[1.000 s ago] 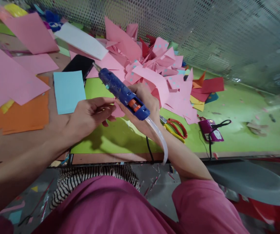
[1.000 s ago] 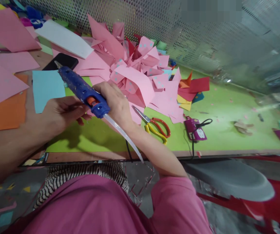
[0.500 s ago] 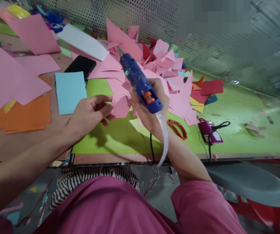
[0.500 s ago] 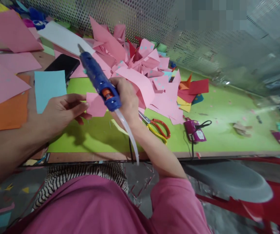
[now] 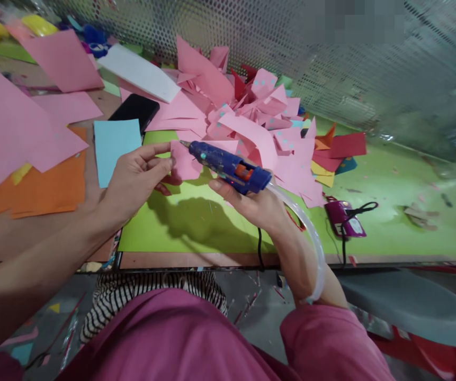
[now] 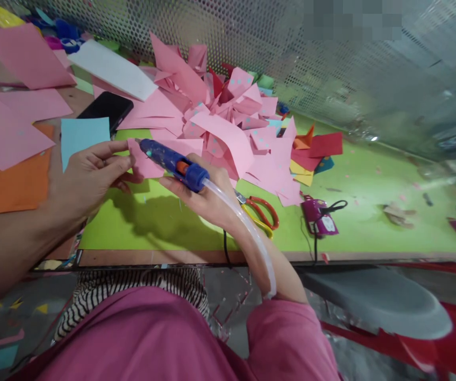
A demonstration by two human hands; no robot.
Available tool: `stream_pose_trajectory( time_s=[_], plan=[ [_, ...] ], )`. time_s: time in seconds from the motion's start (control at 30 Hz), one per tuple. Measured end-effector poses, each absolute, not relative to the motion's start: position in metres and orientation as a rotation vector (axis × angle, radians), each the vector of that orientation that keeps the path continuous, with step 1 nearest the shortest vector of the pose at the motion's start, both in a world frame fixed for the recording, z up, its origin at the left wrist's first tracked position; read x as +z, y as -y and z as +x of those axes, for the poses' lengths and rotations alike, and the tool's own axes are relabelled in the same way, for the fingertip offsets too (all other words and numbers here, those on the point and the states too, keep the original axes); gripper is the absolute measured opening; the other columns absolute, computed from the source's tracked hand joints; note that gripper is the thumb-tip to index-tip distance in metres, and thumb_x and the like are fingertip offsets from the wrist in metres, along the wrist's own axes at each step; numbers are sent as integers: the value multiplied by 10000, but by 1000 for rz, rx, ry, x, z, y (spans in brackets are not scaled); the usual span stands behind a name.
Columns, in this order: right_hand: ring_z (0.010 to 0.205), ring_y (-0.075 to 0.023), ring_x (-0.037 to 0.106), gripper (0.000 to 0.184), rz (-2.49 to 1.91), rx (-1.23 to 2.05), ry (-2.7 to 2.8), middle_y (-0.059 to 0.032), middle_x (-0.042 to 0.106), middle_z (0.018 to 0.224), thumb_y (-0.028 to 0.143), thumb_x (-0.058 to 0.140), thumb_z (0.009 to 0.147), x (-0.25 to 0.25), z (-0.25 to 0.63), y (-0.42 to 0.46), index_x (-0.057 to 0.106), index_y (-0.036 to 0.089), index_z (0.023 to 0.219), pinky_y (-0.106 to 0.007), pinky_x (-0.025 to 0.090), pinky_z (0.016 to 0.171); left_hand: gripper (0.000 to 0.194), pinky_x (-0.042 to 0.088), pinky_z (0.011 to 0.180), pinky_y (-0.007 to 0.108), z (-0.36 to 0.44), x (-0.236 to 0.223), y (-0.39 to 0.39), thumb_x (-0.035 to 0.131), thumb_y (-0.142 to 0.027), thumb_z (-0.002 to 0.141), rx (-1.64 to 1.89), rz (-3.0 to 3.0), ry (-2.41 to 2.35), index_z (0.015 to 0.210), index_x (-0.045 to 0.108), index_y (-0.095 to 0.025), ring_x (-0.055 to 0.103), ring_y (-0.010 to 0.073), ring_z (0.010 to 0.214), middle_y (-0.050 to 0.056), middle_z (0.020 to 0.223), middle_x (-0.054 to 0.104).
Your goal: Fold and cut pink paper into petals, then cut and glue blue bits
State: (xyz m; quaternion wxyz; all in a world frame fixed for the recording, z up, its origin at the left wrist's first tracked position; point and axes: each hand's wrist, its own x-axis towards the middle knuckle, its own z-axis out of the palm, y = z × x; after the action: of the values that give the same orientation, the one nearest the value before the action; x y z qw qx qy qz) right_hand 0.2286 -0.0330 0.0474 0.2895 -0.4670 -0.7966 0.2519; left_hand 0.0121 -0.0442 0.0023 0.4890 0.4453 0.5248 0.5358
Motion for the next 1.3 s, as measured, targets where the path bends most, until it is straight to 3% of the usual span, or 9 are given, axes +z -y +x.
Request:
stream_pose_trajectory(
  time_s=[0.2,0.53,0.7,1.03,1.13,1.3],
  plan=[
    [554,-114,577,450,-1245,964,1883,35,601,636,659,678,844,49,230,34,619,218,775,-259,464,548,319,530,447,149,11,3,43,696,-234,818,1331,1054,-1302,1119,721,-134,747,154,623,0,653,731],
    [435,-33,430,489,-1113,1587,1390,79,544,612,610,841,693,57,233,25,569,206,728,-172,429,404,231,512,421,138,12,5,44,720,-164,834,1363,932,-1273,1063,708,-133,716,119,571,-14,645,726],
    [410,-29,422,510,-1134,1717,1476,71,558,601,647,799,725,67,245,24,571,192,692,-166,430,376,229,513,404,130,12,6,44,709,-124,827,1360,887,-1270,1056,702,-130,715,118,548,-13,640,735],
    [468,-72,564,501,-1243,1677,1814,34,622,601,663,773,744,70,254,36,643,182,684,-195,489,474,164,487,375,118,15,3,36,705,-109,797,1454,719,-1181,943,711,-184,680,88,482,-55,613,692],
    [558,-112,616,450,-1477,1568,2030,16,659,645,646,751,774,70,252,41,705,198,782,-220,488,514,164,455,356,120,13,5,30,664,-84,821,1500,640,-1160,949,696,-182,659,76,460,-55,634,699],
    [595,-128,575,442,-1635,1244,2455,28,634,660,664,668,827,77,245,35,729,235,910,-252,418,542,151,427,369,102,8,9,28,644,-91,872,1561,666,-1164,962,685,-205,657,61,480,-63,654,708]
  ],
)
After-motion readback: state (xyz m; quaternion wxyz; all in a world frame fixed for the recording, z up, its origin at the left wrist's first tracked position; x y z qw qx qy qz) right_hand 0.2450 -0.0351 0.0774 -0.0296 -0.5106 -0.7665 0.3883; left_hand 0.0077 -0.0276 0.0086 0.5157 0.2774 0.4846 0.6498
